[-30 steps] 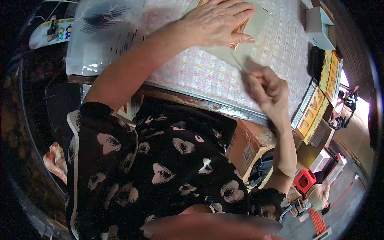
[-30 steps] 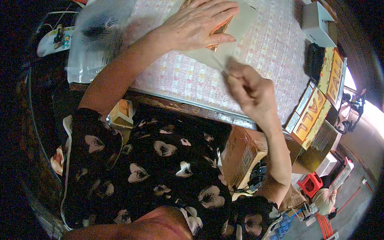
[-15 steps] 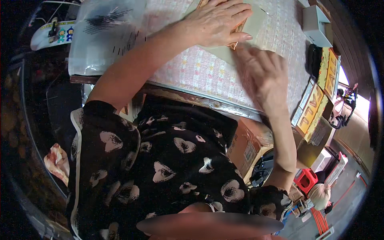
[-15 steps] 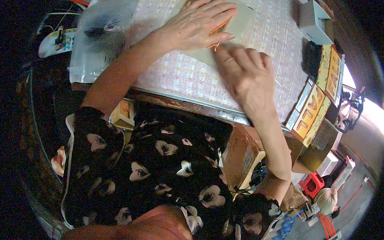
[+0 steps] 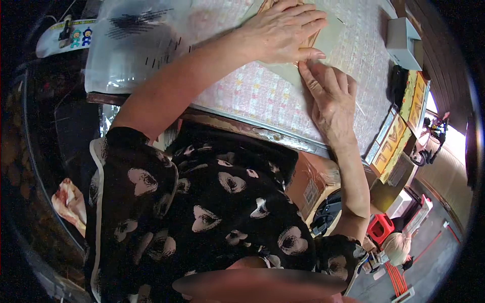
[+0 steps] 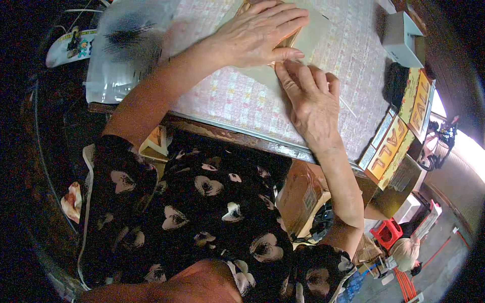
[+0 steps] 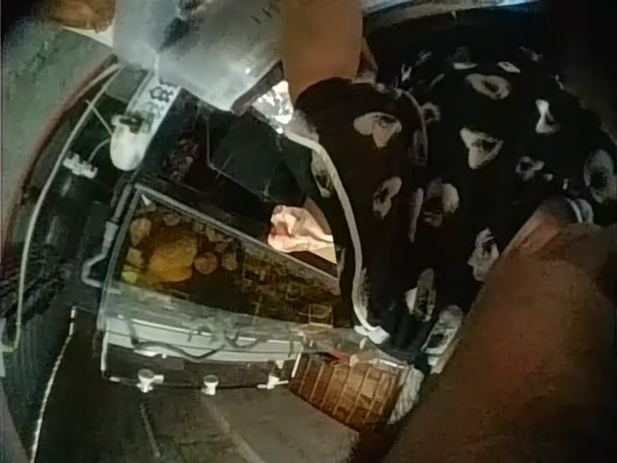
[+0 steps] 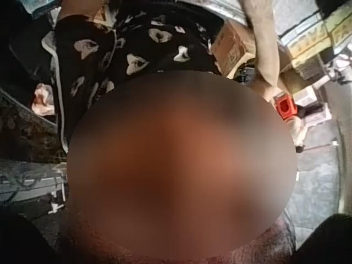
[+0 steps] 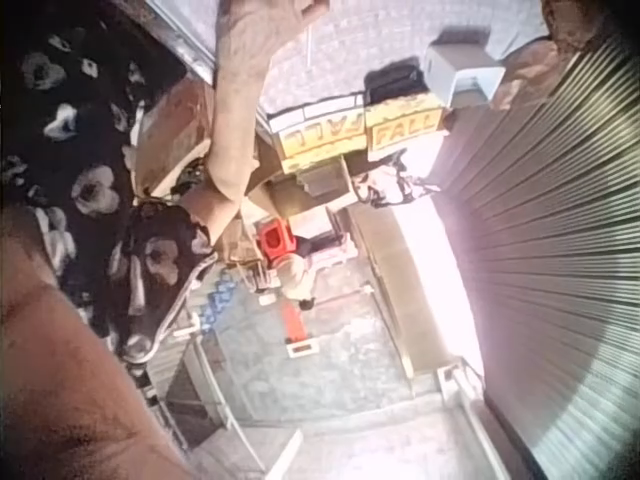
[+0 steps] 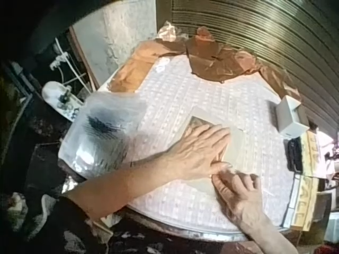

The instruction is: Packaging copper sheets into protective sleeves and preparing a metallic balloon.

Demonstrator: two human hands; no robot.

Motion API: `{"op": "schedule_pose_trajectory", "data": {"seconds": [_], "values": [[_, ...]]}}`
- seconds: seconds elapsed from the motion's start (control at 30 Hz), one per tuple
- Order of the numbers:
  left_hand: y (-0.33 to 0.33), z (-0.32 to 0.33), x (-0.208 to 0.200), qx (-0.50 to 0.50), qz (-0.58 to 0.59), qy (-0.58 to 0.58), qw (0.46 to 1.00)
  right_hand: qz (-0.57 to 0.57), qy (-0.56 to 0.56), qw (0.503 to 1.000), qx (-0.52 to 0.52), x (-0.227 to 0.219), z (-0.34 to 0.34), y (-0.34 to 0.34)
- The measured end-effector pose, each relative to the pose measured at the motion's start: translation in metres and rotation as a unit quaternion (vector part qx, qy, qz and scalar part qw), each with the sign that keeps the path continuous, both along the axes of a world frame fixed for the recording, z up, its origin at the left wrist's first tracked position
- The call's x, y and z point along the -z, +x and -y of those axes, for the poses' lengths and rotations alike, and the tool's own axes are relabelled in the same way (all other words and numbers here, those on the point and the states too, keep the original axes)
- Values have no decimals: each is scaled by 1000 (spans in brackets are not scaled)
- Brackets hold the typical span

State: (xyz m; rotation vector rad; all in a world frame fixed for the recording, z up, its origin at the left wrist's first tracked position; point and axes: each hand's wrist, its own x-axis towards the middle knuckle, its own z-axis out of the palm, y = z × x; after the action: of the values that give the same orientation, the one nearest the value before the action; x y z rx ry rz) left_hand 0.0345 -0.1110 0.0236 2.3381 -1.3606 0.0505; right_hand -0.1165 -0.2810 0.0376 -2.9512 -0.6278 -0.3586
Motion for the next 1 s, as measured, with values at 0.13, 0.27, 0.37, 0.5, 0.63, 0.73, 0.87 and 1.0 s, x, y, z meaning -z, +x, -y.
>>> {"op": "schedule_pose_trajectory", "data": {"seconds": [0.13, 0.27, 0.37, 0.5, 0.63, 0.73, 0.87, 1.0], "values": [[-2, 1, -6, -2, -27, 5, 1000, -14, 39, 999, -7, -9, 10, -2], [0, 0, 8, -2, 2, -37, 999, -31, 188, 981, 49, -8, 23, 13], [1, 3, 16, -1, 22, -65, 998, -28, 192, 979, 69, 6, 11, 28], [3, 7, 6, 17, -2, -67, 998, 3, 190, 978, 86, 13, 9, 38], [8, 10, 42, -5, 151, -91, 984, -16, 213, 975, 58, 17, 9, 45], [8, 11, 44, 3, 133, -66, 989, -11, 191, 980, 59, 25, 10, 45], [7, 8, 43, -4, 62, -65, 996, -11, 134, 987, 83, 21, 12, 48], [9, 5, 39, 14, 27, -46, 998, -53, 94, 992, 69, 13, 31, 66]]}}
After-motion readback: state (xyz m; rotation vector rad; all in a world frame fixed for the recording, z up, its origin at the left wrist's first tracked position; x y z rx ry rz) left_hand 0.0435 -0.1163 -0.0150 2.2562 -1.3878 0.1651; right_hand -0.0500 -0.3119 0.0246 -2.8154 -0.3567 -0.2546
